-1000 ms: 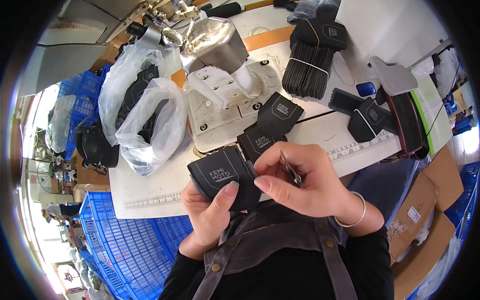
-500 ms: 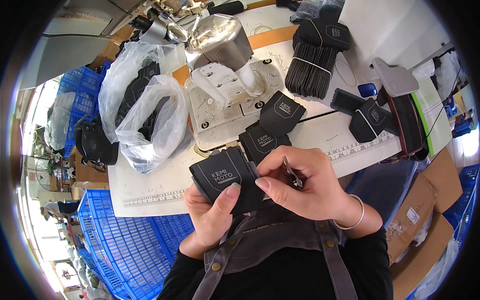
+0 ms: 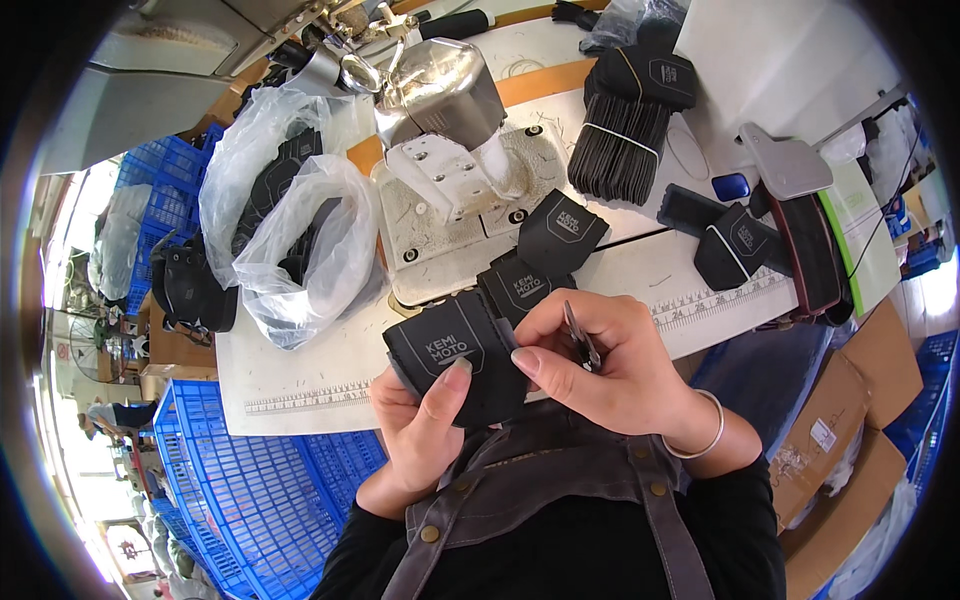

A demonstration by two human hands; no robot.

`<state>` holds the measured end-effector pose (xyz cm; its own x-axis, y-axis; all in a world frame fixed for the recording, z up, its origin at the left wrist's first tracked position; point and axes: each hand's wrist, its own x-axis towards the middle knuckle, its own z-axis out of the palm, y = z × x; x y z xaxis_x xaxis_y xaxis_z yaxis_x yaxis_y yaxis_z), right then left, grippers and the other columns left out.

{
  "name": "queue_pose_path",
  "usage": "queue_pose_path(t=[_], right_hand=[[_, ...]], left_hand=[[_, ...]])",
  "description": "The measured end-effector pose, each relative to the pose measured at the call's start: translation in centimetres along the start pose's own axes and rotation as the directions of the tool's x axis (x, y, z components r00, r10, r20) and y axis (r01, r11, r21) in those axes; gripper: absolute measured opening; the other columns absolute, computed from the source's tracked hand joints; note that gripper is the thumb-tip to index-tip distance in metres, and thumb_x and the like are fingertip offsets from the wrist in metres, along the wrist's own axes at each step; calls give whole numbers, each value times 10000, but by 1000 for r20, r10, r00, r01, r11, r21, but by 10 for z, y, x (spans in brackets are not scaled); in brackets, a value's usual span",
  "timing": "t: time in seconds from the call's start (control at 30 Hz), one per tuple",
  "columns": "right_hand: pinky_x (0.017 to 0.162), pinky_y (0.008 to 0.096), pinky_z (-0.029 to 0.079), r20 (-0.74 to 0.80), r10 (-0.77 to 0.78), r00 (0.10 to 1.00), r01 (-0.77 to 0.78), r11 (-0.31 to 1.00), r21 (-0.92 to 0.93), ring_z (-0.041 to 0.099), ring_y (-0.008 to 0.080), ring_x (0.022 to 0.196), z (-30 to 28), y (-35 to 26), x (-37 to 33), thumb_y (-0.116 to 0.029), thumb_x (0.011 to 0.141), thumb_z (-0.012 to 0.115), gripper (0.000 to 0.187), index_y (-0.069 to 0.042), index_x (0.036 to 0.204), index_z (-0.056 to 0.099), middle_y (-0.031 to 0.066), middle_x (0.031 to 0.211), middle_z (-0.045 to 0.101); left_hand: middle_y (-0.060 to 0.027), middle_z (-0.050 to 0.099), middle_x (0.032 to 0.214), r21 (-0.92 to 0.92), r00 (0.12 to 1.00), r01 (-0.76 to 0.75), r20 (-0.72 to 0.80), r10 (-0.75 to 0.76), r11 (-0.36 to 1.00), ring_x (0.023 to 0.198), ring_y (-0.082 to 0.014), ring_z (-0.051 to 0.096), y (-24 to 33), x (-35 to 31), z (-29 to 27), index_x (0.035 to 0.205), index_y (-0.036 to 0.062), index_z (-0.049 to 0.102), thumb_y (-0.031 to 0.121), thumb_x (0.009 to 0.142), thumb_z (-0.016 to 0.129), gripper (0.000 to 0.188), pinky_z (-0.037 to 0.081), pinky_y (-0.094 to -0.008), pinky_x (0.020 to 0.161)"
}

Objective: Stitching leather-like material components and trimming excess thread using an industrial sewing machine.

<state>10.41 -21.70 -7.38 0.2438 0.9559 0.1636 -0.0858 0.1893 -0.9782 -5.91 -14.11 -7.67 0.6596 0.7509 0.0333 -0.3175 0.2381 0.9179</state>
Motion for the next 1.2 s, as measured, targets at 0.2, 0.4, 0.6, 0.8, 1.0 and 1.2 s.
queue_pose_path(t=[0.2,0.4,0.6,0.8,1.0,1.2], right_hand=[[475,173,351,3,8,1000,-8,1000,18,462,13,535,0,-1,0,-77,842,608,98,10,832,563,-14,617,537],[482,171,361,-5,-11,1000,11,1000,0,462,10,543,-3,1,-1,-81,845,604,103,12,831,562,-17,626,534],[519,167,373,16,73,997,-72,997,-41,473,13,582,-2,-8,3,-58,845,590,78,15,842,561,-16,658,542],[501,166,387,-51,140,989,-138,989,46,528,48,576,3,-6,-2,-16,825,570,62,44,835,561,41,680,574],[444,162,360,-58,93,994,-94,996,-9,474,40,476,-13,7,-6,-37,828,559,85,48,823,567,57,609,559],[436,153,349,-22,82,996,-82,997,-10,454,32,462,-9,3,-9,-42,836,550,95,51,824,566,55,608,563]], left_hand=[[-39,629,946,-2,999,39,8,-39,999,800,-50,546,2,0,0,1052,-25,589,51,884,540,190,458,-200,694],[-119,626,996,81,999,36,23,-38,996,883,-159,607,0,1,1,1057,-39,562,82,878,522,220,497,-295,778],[-74,609,1056,11,996,-61,69,60,998,837,-67,561,3,4,4,1135,-29,528,40,883,527,261,469,-197,695],[1,598,896,278,984,-105,170,59,955,736,-28,505,4,8,-20,1129,-13,522,47,849,587,294,436,-182,599],[-39,628,855,682,850,-169,-264,456,711,729,-86,555,67,55,-81,1007,5,580,132,773,681,285,473,-259,678],[-51,636,872,526,822,-347,-227,522,776,741,-86,587,132,89,-114,982,-22,585,84,810,635,208,491,-230,679]])
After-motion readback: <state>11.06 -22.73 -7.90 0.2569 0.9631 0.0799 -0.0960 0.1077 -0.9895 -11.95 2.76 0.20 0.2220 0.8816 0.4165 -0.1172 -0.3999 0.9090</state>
